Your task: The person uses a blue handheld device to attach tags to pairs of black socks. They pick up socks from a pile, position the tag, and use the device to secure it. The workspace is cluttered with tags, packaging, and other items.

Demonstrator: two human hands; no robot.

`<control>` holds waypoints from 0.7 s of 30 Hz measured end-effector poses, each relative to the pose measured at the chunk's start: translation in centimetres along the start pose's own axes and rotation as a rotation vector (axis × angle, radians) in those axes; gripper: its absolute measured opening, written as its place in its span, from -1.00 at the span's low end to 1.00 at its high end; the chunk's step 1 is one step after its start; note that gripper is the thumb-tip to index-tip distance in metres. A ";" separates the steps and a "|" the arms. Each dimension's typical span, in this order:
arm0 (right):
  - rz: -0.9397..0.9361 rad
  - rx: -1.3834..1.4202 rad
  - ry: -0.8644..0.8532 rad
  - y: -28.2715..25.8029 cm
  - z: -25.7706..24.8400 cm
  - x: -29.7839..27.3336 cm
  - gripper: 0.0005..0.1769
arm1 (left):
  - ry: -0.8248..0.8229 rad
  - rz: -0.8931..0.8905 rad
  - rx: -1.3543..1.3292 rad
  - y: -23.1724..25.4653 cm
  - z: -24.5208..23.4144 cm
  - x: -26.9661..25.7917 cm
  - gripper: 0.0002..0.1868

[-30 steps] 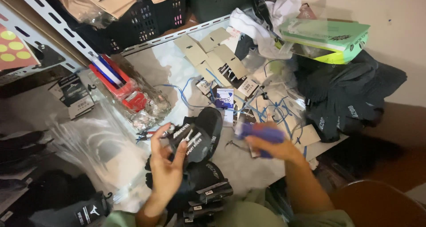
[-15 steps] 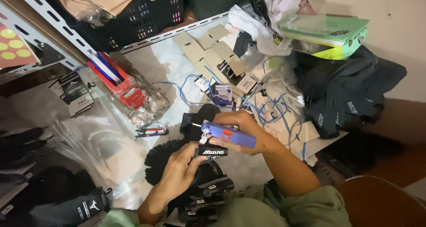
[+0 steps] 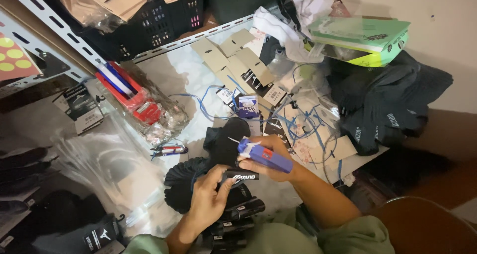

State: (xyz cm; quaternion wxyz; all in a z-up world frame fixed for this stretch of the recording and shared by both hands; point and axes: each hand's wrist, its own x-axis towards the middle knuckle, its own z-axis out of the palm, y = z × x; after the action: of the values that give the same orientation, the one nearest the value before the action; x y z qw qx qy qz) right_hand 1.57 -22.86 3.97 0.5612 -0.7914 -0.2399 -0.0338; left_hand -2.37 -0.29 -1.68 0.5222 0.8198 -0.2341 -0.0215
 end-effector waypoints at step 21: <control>0.578 -0.977 0.285 24.6 -8.6 8.0 -0.42 | -0.329 -0.478 0.291 -5.3 0.1 7.5 -0.55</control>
State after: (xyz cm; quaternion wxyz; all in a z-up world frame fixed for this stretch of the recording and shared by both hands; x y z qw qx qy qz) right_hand 20.77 -34.15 -11.74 0.1442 -0.9794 0.1068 -0.0921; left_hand 6.15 -1.56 -4.70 0.3346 0.9032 -0.1168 -0.2423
